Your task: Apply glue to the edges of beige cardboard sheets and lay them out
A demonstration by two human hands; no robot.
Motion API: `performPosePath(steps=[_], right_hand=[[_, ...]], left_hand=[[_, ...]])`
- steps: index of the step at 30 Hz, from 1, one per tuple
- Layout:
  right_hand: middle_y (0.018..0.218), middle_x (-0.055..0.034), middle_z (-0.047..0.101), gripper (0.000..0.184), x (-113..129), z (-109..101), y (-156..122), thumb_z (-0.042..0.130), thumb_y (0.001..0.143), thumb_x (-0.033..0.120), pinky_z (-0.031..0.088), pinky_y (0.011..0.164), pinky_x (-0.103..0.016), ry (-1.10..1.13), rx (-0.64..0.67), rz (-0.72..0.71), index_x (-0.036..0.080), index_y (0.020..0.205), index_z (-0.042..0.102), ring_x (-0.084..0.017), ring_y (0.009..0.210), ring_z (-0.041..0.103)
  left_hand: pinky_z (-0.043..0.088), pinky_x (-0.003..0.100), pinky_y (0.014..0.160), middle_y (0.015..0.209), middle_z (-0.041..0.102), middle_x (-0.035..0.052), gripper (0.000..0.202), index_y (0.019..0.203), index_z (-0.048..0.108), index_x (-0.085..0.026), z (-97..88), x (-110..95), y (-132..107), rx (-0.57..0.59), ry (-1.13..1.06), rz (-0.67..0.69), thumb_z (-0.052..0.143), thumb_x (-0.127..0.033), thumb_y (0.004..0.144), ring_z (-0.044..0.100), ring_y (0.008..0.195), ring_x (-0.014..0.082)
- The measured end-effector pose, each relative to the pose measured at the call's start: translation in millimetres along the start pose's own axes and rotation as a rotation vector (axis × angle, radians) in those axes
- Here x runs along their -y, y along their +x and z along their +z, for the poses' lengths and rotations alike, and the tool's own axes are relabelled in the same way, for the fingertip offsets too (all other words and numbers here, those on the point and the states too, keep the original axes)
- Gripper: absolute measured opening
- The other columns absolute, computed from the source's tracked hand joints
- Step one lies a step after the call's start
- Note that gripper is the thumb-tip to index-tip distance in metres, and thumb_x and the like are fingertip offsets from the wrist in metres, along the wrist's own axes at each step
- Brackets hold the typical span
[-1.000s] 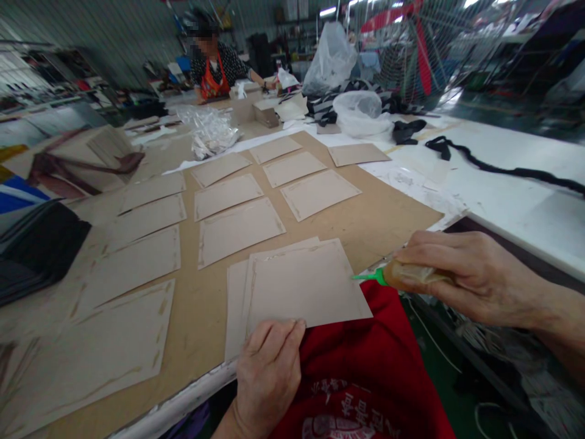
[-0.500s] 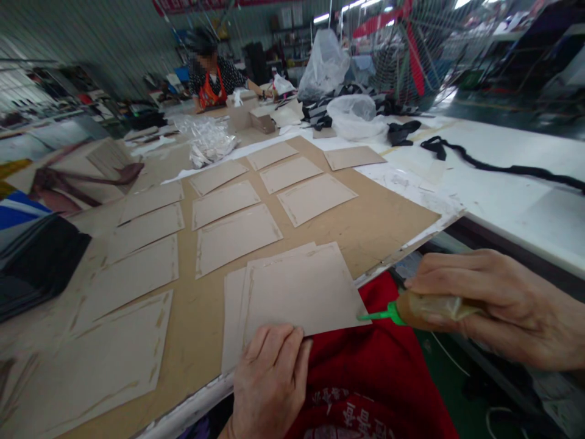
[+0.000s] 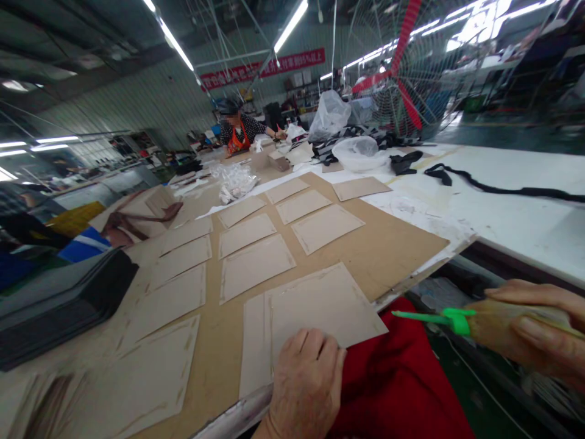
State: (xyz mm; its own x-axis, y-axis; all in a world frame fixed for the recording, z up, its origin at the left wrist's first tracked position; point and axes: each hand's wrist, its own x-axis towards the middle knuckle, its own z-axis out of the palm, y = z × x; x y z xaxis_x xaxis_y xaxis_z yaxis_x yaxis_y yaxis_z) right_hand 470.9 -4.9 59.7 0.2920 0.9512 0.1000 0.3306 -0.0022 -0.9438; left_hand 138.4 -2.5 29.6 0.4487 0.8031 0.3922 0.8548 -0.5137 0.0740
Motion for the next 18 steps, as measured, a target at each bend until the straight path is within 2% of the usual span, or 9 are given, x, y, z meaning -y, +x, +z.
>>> performPosePath(steps=[3, 6, 8, 11, 13, 15, 18], right_hand=[[0.113, -0.0111, 0.068, 0.021, 0.2, 0.1, -2.7, 0.076, 0.075, 0.058, 0.053, 0.074, -0.057, 0.128, -0.030, 0.149, 0.046, 0.092, 0.076, -0.045, 0.101, 0.063], [0.113, -0.0111, 0.068, 0.018, 4.6, 2.4, -4.6, 0.076, 0.077, 0.056, 0.056, 0.070, -0.049, 0.130, -0.048, 0.096, 0.043, 0.090, 0.078, -0.043, 0.104, 0.063], [0.114, -0.0110, 0.068, 0.018, 7.7, 4.6, -6.0, 0.076, 0.078, 0.055, 0.056, 0.066, -0.046, 0.149, -0.053, 0.077, 0.042, 0.091, 0.078, -0.042, 0.104, 0.063], [0.115, -0.0086, 0.067, 0.019, 9.4, 8.2, -8.0, 0.076, 0.080, 0.054, 0.056, 0.060, -0.042, 0.236, -0.057, 0.148, 0.042, 0.095, 0.076, -0.038, 0.096, 0.066], [0.118, -0.0066, 0.066, 0.019, 8.1, 10.3, -9.1, 0.075, 0.082, 0.053, 0.057, 0.063, -0.041, 0.274, -0.072, 0.174, 0.042, 0.097, 0.075, -0.035, 0.093, 0.067], [0.120, -0.0063, 0.065, 0.020, 5.7, 11.7, -9.8, 0.075, 0.082, 0.052, 0.058, 0.066, -0.040, 0.288, -0.071, 0.173, 0.041, 0.099, 0.075, -0.034, 0.094, 0.067], [0.118, -0.0074, 0.066, 0.023, 1.1, 12.8, -10.1, 0.076, 0.081, 0.053, 0.058, 0.065, -0.038, 0.311, -0.042, 0.178, 0.039, 0.100, 0.075, -0.033, 0.089, 0.068]], left_hand=[[0.047, 0.040, 0.080, 0.093, 0.062, 0.0042, 0.011, 0.085, 0.058, -0.022, -1.0, 0.7, 1.1, 0.009, -0.061, 0.009, 0.058, -0.014, 0.093, 0.056, 0.089, 0.0239], [0.048, 0.042, 0.088, 0.101, 0.064, 0.0057, 0.012, 0.088, 0.059, -0.020, 0.5, 0.4, 3.2, 0.034, -0.076, 0.036, 0.055, -0.009, 0.092, 0.056, 0.096, 0.0246], [0.048, 0.043, 0.085, 0.098, 0.064, 0.0059, 0.007, 0.093, 0.059, -0.019, 2.0, -1.8, 6.5, 0.025, -0.050, 0.006, 0.060, -0.013, 0.091, 0.056, 0.093, 0.0253], [0.048, 0.043, 0.076, 0.092, 0.063, 0.0048, 0.025, 0.105, 0.061, -0.019, 4.3, -8.4, 15.0, 0.040, 0.022, -0.051, 0.073, -0.030, 0.086, 0.055, 0.087, 0.0270], [0.046, 0.042, 0.073, 0.089, 0.061, 0.0042, 0.025, 0.100, 0.062, -0.021, 5.4, -13.2, 21.0, 0.055, 0.063, -0.064, 0.075, -0.037, 0.085, 0.054, 0.086, 0.0268], [0.044, 0.040, 0.072, 0.085, 0.059, 0.0042, 0.016, 0.088, 0.061, -0.022, 5.9, -16.7, 25.4, 0.052, 0.071, -0.067, 0.072, -0.034, 0.088, 0.054, 0.084, 0.0252], [0.042, 0.039, 0.072, 0.084, 0.057, 0.0046, 0.013, 0.083, 0.059, -0.022, 5.9, -19.8, 28.7, 0.039, 0.042, -0.065, 0.068, -0.029, 0.089, 0.053, 0.082, 0.0239]])
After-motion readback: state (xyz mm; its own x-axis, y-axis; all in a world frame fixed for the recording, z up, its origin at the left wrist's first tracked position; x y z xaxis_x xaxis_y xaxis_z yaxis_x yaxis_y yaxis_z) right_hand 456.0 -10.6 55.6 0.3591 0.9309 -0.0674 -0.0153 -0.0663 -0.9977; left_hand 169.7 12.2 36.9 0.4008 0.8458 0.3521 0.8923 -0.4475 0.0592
